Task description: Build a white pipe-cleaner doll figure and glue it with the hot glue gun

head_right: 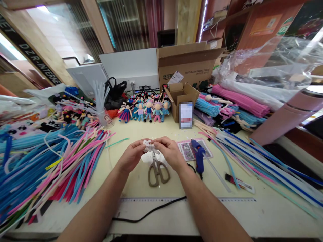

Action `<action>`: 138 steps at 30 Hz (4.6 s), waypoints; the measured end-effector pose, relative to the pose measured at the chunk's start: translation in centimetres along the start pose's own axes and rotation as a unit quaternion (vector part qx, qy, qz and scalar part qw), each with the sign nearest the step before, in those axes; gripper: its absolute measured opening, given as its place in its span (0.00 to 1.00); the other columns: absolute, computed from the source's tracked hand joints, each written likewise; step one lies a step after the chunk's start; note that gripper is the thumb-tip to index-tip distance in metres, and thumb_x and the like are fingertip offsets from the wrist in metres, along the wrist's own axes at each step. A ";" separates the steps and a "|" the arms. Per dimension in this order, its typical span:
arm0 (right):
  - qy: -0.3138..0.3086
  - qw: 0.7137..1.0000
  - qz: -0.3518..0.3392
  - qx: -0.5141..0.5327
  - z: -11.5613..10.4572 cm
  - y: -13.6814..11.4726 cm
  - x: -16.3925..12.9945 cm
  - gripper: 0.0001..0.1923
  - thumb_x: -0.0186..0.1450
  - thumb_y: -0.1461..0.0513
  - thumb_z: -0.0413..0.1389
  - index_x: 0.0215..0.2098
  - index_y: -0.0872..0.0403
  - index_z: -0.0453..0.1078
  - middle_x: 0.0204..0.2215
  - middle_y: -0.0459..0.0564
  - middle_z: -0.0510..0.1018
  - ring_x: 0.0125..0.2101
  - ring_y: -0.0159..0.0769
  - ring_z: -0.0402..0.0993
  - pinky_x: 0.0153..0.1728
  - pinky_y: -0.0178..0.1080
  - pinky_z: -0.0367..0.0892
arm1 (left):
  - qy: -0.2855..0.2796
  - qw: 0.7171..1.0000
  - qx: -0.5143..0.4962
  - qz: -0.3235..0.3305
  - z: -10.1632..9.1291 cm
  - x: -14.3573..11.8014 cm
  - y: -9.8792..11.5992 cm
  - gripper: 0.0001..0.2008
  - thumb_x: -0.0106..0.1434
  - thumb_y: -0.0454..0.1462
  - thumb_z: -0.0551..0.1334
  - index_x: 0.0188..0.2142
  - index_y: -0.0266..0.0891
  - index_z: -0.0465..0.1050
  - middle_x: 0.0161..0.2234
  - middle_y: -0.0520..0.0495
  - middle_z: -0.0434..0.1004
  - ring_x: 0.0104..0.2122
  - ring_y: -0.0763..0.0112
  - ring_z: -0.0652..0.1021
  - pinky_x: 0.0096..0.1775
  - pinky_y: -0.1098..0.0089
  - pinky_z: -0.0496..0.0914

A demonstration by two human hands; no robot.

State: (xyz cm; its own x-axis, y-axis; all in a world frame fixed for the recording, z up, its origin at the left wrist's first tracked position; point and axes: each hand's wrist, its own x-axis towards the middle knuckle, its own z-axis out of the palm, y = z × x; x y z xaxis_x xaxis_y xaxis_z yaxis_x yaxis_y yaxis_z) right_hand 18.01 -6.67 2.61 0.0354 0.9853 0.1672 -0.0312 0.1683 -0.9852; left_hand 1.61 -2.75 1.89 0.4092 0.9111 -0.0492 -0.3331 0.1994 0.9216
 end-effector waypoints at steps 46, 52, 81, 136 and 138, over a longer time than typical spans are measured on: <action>-0.062 0.911 -0.284 -0.292 0.0 -0.3 -0.7 0.04 0.63 0.63 0.55 0.35 0.52 0.72 0.31 0.49 0.71 0.35 0.35 0.66 0.38 0.39 0.62 | -0.139 0.989 0.017 -0.036 -0.3 -0.7 1.1 0.09 0.55 0.39 0.64 0.30 0.35 0.77 0.39 0.47 0.65 0.34 0.73 0.66 0.36 0.71 0.60; -0.031 0.893 -0.307 -0.329 0.3 -0.2 -1.0 0.05 0.63 0.66 0.53 0.33 0.54 0.70 0.32 0.51 0.71 0.35 0.37 0.66 0.38 0.41 0.62 | -0.143 0.989 0.006 -0.044 -0.4 -0.6 0.9 0.10 0.55 0.40 0.65 0.33 0.35 0.77 0.36 0.47 0.67 0.33 0.72 0.67 0.37 0.70 0.60; -0.090 0.989 -0.074 -0.090 -0.4 -0.4 -0.3 0.07 0.61 0.60 0.56 0.31 0.54 0.74 0.29 0.48 0.74 0.32 0.33 0.69 0.34 0.37 0.64 | -0.183 0.977 0.111 0.017 -1.2 -0.7 1.5 0.07 0.54 0.36 0.65 0.24 0.35 0.73 0.40 0.46 0.67 0.38 0.68 0.69 0.40 0.68 0.62; 0.033 0.991 -0.105 -0.080 0.5 0.5 -0.5 0.04 0.59 0.62 0.57 0.29 0.54 0.66 0.26 0.44 0.68 0.26 0.29 0.64 0.28 0.34 0.61 | 0.030 0.971 0.206 0.120 -1.3 0.1 1.2 0.09 0.57 0.43 0.62 0.28 0.39 0.70 0.33 0.49 0.68 0.37 0.70 0.68 0.40 0.70 0.61; 0.056 0.986 -0.119 -0.098 0.7 0.5 -0.6 0.03 0.59 0.63 0.56 0.29 0.54 0.65 0.26 0.44 0.67 0.26 0.29 0.63 0.28 0.34 0.61 | 0.021 0.957 0.258 0.133 -1.3 0.1 1.2 0.12 0.57 0.44 0.61 0.25 0.37 0.72 0.31 0.49 0.67 0.35 0.69 0.68 0.41 0.69 0.61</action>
State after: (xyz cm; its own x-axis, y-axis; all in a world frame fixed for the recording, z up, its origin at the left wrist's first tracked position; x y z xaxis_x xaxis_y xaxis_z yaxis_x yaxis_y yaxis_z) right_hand 17.28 -7.11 2.00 0.1293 0.9070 0.4008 0.1853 0.3750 -0.9083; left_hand 0.15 -1.93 2.44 0.3296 0.9211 0.2071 0.0487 -0.2356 0.9706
